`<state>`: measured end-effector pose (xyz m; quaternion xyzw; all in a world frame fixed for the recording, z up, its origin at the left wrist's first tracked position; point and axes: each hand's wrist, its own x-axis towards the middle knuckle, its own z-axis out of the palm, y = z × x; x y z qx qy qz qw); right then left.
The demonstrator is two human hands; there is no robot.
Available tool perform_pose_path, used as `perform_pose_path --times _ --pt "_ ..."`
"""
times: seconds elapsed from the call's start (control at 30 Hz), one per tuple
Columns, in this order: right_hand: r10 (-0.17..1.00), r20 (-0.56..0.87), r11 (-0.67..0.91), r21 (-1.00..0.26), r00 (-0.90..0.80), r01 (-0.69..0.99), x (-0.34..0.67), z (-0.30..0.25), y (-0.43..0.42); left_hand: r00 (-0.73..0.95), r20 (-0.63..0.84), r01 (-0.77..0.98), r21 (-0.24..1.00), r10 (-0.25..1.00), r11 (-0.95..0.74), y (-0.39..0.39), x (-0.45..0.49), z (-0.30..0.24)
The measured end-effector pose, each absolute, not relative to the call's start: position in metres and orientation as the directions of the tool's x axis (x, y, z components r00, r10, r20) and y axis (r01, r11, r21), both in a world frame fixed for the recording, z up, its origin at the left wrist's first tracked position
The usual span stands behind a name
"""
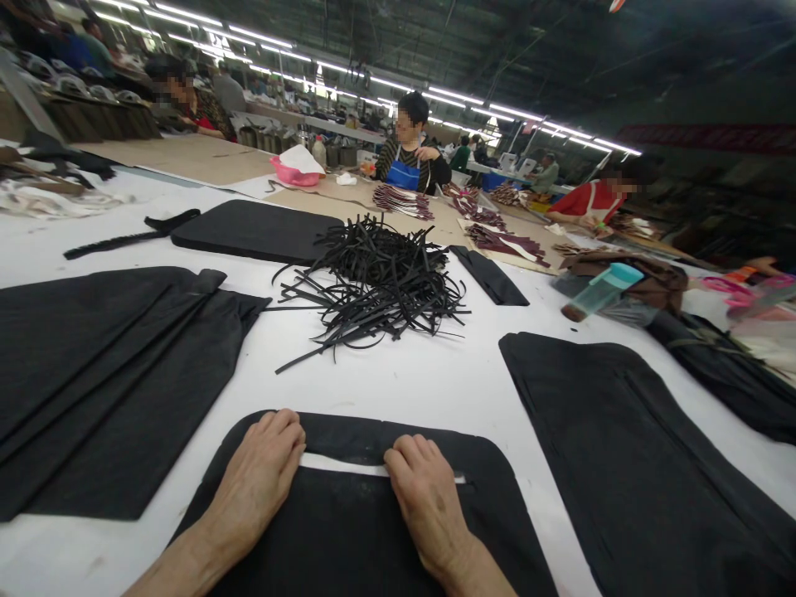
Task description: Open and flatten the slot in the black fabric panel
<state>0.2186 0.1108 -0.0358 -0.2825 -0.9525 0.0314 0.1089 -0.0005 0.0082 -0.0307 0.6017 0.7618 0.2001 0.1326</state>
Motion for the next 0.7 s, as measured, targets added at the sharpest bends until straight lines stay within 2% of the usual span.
perform_pose_path --times 0.1,0.2,0.33,0.53,0.7 --pt "0.550 0.221 0.835 -0.148 -0.805 0.530 0.221 -0.041 0.114 -0.236 0.023 0.854 0.482 0.972 0.196 0.008 -0.002 -0.030" --pt "0.584 0.230 0.810 -0.236 -0.779 0.537 0.223 -0.039 0.115 -0.229 0.019 0.848 0.495 0.973 0.189 0.007 -0.003 -0.029" --pt "0.643 0.171 0.752 -0.323 -0.746 0.574 0.221 -0.036 0.115 -0.228 -0.004 0.859 0.470 0.974 0.203 0.007 -0.002 -0.027" --pt "0.736 0.057 0.670 -0.201 -0.674 0.714 0.211 -0.032 0.112 -0.267 -0.041 0.873 0.412 0.963 0.259 0.010 0.004 -0.021" --pt "0.790 -0.105 0.589 -0.141 -0.604 0.796 0.202 -0.017 0.112 -0.302 -0.064 0.883 0.358 0.951 0.304 0.015 0.008 -0.018"
